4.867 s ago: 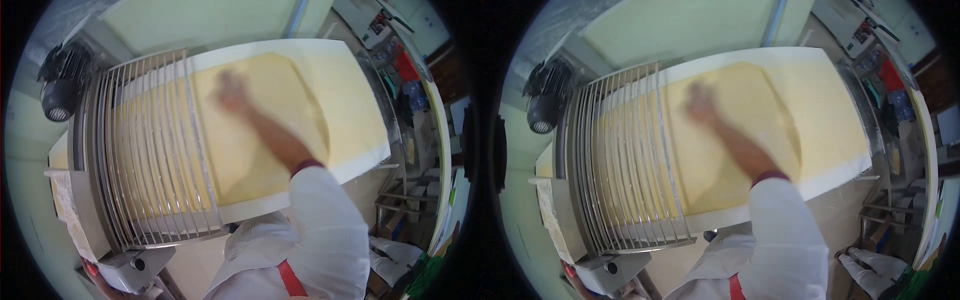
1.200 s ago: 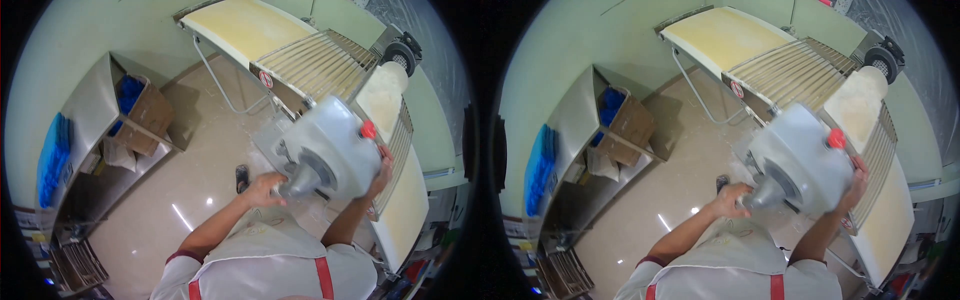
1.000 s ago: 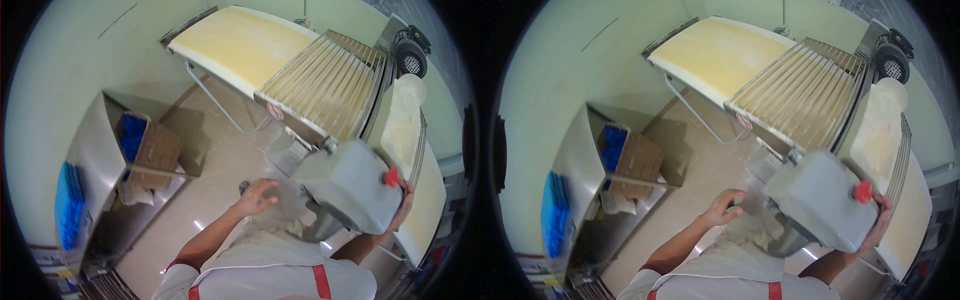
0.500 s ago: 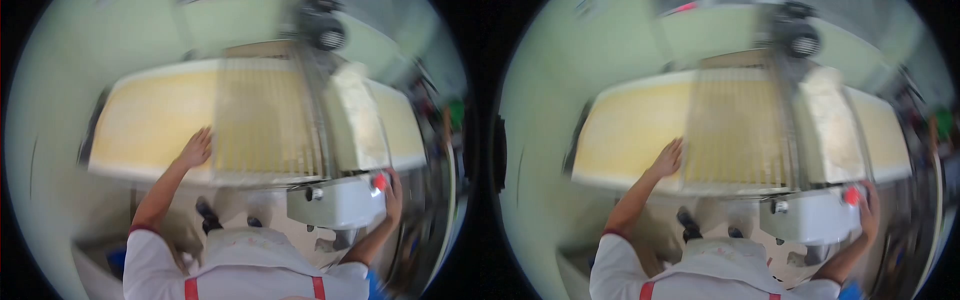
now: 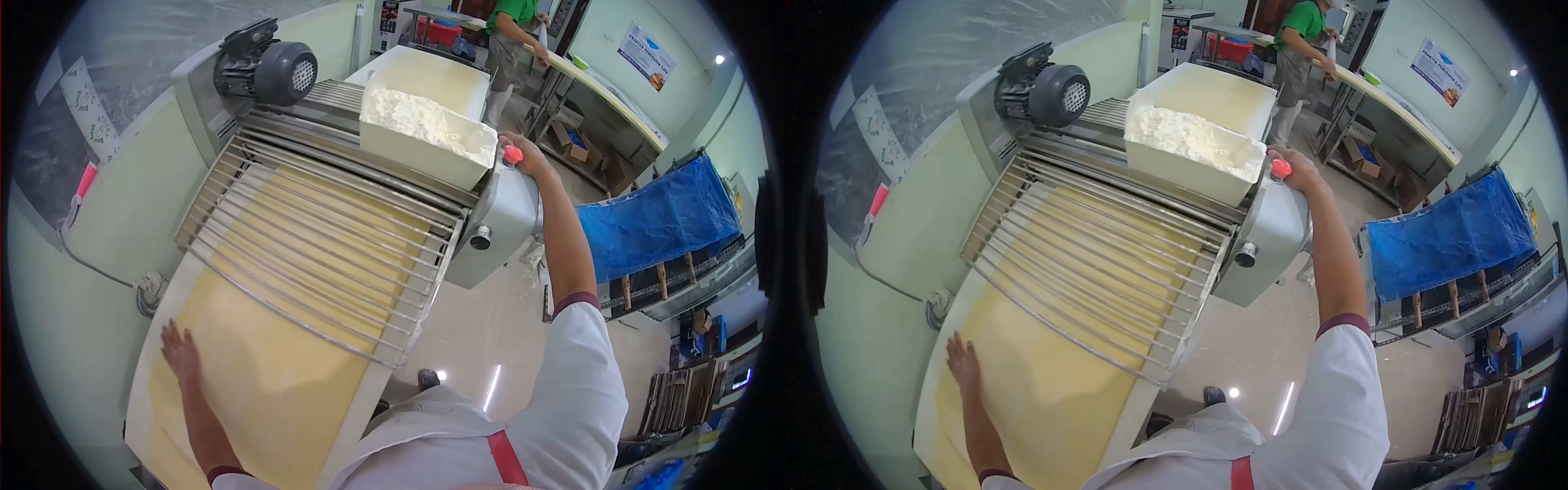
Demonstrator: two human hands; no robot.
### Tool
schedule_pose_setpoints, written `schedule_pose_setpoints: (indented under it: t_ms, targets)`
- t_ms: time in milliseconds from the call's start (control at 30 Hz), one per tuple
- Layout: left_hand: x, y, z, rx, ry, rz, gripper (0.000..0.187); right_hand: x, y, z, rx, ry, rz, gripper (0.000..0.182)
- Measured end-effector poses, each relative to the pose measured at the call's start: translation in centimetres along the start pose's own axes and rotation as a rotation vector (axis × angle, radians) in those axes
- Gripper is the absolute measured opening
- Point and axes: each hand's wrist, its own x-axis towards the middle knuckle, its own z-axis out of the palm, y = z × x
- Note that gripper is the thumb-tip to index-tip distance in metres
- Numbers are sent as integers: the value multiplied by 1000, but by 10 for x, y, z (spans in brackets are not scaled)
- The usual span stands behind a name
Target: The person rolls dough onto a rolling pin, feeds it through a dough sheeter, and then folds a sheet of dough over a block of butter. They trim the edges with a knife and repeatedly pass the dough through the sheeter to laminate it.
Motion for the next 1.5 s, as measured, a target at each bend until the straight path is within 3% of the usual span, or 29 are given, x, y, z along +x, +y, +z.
schedule_pose_setpoints:
  t_ms: [100, 200, 300, 333, 400, 467, 500, 533, 567, 600, 633, 667, 700, 800, 867, 900, 967, 1167, 1233, 1267, 1367, 1433, 1500]
  targets:
    - [-11, -87, 8, -47, -2, 29, 51, 1, 6, 3, -5, 7, 100, 37]
    - [-37, -127, -9, -137, -33, -72, 49, 4, 14, 6, 95, 3, 126, 43]
    - [-55, -159, 0, -204, -14, 6, 48, 18, 43, 20, 284, -22, 138, 47]
    - [-62, -170, 8, -334, 16, 4, 47, 18, 54, 22, 362, -33, 150, 49]
    - [-72, -186, 35, -596, 80, -6, 47, 13, 51, 14, 217, -29, 136, 44]
    - [-91, -139, 46, -1120, 358, -159, 46, 15, 66, 12, 225, 0, 20, 37]
    - [-85, -149, 93, -1263, 392, -227, 46, 16, 81, 12, 164, 16, 77, 35]
    - [-114, -93, 46, -1287, 208, -312, 49, 12, 75, 9, 103, 29, 134, 35]
    - [-129, -76, 77, -1490, 355, -307, 47, 7, 67, 5, 44, 38, 192, 37]
    - [-144, -37, 43, -1473, 258, -474, 42, 27, 134, 13, 224, 23, 101, 37]
    - [-163, -12, 20, -1823, 97, -482, 36, 25, 114, 10, 361, -35, 18, 42]
    - [-169, 0, 18, -1860, -53, -610, 37, 23, 92, 5, 503, -105, -57, 46]
    - [-174, 21, 7, -1766, -80, -736, 37, 42, 152, 8, 162, -44, -261, 45]
    - [-167, 57, 3, -1942, -160, -716, 40, 25, 100, 8, 225, -72, -200, 38]
    - [-150, 88, -3, -2106, -150, -716, 40, 28, 103, 2, 154, -87, -224, 37]
    - [-143, 101, -1, -2134, -108, -734, 39, 28, 112, 10, 164, 14, -278, 40]
    - [-133, 127, 8, -2186, -31, -769, 38, 32, 99, 8, 337, -99, -45, 44]
    - [-154, 202, 3, -2052, -244, -657, 36, 15, 62, 11, 237, 0, -70, 45]
    - [-160, 231, 2, -2028, -277, -779, 25, 14, 37, 1, 228, -89, -18, 46]
    - [-163, 244, 2, -2019, -291, -839, 21, 10, 34, 4, 196, -22, -92, 48]
    - [-176, 266, 11, -1761, -553, -677, 16, 7, -8, 1, 96, -49, -31, 48]
    - [-189, 271, 5, -1892, -591, -604, 13, 9, 6, -3, 73, -71, -125, 42]
    - [-196, 273, 0, -1737, -591, -366, 11, 4, 58, 3, -11, 53, -278, 57]
